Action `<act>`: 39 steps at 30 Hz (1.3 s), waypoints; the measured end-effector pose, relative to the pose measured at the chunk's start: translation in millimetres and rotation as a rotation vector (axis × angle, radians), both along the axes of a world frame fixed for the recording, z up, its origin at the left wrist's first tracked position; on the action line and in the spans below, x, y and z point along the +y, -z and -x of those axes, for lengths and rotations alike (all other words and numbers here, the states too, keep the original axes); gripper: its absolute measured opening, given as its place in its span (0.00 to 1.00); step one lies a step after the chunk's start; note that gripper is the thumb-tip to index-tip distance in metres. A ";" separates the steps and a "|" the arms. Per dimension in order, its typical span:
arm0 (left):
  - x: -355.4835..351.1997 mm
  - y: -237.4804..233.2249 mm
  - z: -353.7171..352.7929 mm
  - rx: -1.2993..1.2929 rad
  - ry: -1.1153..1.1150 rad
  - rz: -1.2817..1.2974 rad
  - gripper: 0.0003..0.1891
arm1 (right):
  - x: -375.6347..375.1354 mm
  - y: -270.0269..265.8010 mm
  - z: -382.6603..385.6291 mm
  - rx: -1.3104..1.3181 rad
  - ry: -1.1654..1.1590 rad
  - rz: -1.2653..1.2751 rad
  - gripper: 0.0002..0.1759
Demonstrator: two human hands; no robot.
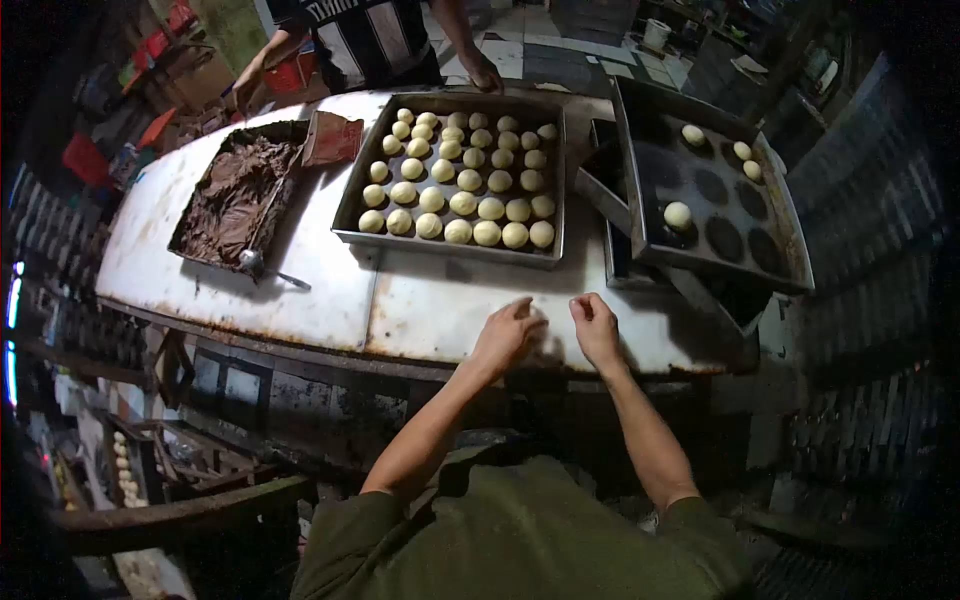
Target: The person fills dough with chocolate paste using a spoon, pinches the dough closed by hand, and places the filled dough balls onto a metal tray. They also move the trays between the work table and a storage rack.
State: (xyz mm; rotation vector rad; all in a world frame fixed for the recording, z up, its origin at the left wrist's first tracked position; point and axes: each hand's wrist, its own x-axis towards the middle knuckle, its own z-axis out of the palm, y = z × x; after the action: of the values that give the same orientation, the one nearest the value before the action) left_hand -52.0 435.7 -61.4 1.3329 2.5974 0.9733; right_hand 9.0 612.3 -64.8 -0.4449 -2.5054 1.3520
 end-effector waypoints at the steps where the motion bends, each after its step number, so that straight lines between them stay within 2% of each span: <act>1: -0.2 13.7 -0.3 -0.020 -0.032 -0.038 0.22 | 4.5 4.7 9.3 0.034 0.019 -0.064 0.11; 3: -18.2 -11.6 -2.8 0.054 -0.241 -0.146 0.22 | -21.8 11.9 30.1 0.154 0.016 0.012 0.10; 5: -57.8 -27.4 -3.7 -0.197 -0.452 -0.394 0.19 | -56.0 18.0 47.8 0.218 -0.062 -0.261 0.09; 7: -96.2 -27.4 -4.6 -0.340 -0.606 -0.476 0.15 | -87.8 -1.7 42.8 0.101 -0.303 -0.127 0.08; 9: -126.4 -25.4 -7.7 -0.436 -0.653 -0.502 0.12 | -104.8 21.7 14.5 0.254 -0.391 -0.367 0.07; 11: -153.8 -21.3 -5.9 -0.497 -0.627 -0.427 0.11 | -74.8 26.9 -16.1 0.247 -0.410 -0.589 0.07; 13: -170.8 -29.9 0.4 -0.464 -0.564 -0.373 0.11 | -41.8 20.2 -27.5 0.022 -0.180 -0.414 0.08; 15: -184.1 -32.2 10.8 -0.460 -0.558 -0.356 0.11 | -7.4 25.4 -3.7 0.057 -0.058 -0.698 0.09; 16: -182.9 -46.9 15.0 -0.580 -0.583 -0.406 0.11 | -13.0 19.7 17.4 0.050 -0.043 -0.713 0.09; 18: -185.2 -35.7 30.6 -0.558 -0.499 -0.449 0.11 | -38.8 10.8 55.3 -0.031 0.219 -0.409 0.08; 19: -183.9 -32.5 38.9 -0.526 -0.428 -0.482 0.11 | -46.3 37.9 65.5 0.052 0.231 -0.371 0.11; 20: -177.3 -41.2 47.8 -0.531 -0.345 -0.481 0.11 | -66.8 25.9 67.6 0.121 0.156 -0.293 0.13; 21: -171.5 -49.6 57.9 -0.539 -0.304 -0.485 0.11 | -88.3 22.1 67.9 0.332 0.161 -0.238 0.15; 22: -163.9 -57.8 65.7 -0.510 -0.210 -0.465 0.11 | -96.0 23.7 59.0 0.272 0.083 -0.260 0.11; 25: -148.8 -80.9 82.3 -0.461 -0.045 -0.383 0.11 | -97.5 19.4 10.2 0.194 -0.019 -0.287 0.10; 26: -147.2 -84.0 86.8 -0.443 -0.030 -0.404 0.12 | -85.7 16.1 0.3 0.195 0.011 -0.301 0.10; 28: -146.9 -90.3 88.9 -0.442 -0.037 -0.444 0.12 | -62.9 13.2 -14.5 -0.035 0.016 -0.626 0.09; 29: -145.5 -89.2 88.2 -0.435 -0.023 -0.444 0.12 | -48.7 15.8 -5.3 -0.060 0.044 -0.602 0.09; 31: -139.5 -83.2 79.8 -0.444 -0.046 -0.501 0.12 | -46.0 23.9 28.5 0.112 0.210 -0.496 0.11; 33: -123.9 -77.4 64.9 -0.565 -0.052 -0.536 0.13 | -52.6 45.1 52.4 0.205 0.059 -0.298 0.11; 34: -114.7 -77.6 58.2 -0.568 -0.036 -0.521 0.13 | -65.7 18.9 49.5 0.289 -0.109 -0.237 0.14; 35: -105.1 -78.4 52.4 -0.569 -0.024 -0.508 0.13 | -69.8 17.3 40.2 0.214 -0.303 -0.316 0.12; 36: -95.4 -78.4 46.9 -0.577 -0.023 -0.510 0.13 | -64.2 2.2 28.0 0.360 -0.502 -0.489 0.13; 37: -84.6 -76.8 42.9 -0.572 -0.032 -0.510 0.13 | -65.0 10.2 10.0 0.265 -0.443 -0.403 0.12; 39: -62.5 -72.5 32.0 -0.556 -0.109 -0.515 0.13 | -39.1 1.6 -14.0 0.065 -0.605 -0.508 0.13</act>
State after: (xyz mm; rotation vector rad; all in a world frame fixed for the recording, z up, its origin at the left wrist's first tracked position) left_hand -84.0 373.2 11.1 0.8101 2.0810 1.8105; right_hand 23.0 573.3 -66.4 0.4862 -2.9009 0.7902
